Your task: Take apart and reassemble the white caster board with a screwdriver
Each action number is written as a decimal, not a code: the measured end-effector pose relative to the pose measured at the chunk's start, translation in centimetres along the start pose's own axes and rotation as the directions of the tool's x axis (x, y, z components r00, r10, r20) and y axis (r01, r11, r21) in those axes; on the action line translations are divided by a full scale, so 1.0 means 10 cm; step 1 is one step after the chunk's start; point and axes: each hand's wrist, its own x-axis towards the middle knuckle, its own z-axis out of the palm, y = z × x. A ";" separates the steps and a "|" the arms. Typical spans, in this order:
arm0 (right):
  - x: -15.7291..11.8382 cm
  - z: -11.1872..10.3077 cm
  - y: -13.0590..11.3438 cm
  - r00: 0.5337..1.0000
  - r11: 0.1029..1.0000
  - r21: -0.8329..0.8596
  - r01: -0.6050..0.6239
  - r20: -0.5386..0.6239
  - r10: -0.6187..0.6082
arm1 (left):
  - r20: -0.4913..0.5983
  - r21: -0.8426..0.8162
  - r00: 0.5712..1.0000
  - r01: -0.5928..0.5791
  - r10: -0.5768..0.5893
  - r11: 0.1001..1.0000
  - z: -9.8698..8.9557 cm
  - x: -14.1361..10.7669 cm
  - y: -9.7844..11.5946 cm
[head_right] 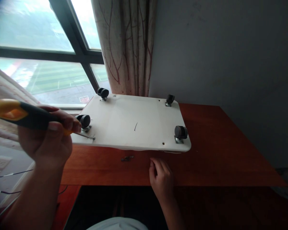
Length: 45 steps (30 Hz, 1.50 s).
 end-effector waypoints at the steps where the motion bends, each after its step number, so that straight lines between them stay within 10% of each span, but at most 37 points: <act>1: 0.00 0.00 0.00 1.000 1.000 -0.002 0.000 0.001 0.000 | -0.009 0.002 1.000 0.010 -0.010 1.000 0.01 0.00 0.00; 26: 0.01 0.00 -0.03 1.000 1.000 0.004 -0.011 0.003 0.011 | -0.062 0.140 0.998 0.013 -0.004 0.990 -0.08 0.22 -0.08; 34: 0.01 0.00 -0.04 1.000 1.000 -0.001 -0.011 -0.004 0.011 | 0.144 -0.018 0.989 -0.010 0.013 1.000 -0.05 0.65 0.11; 40: 0.00 0.01 -0.04 1.000 1.000 -0.007 -0.025 -0.003 0.025 | 0.581 -0.229 0.800 0.336 -0.148 0.914 -0.21 0.96 -0.14; 45: 0.00 0.01 -0.04 1.000 1.000 -0.001 -0.029 0.010 0.029 | 0.700 -0.270 0.680 0.536 -0.220 0.800 -0.32 1.02 -0.33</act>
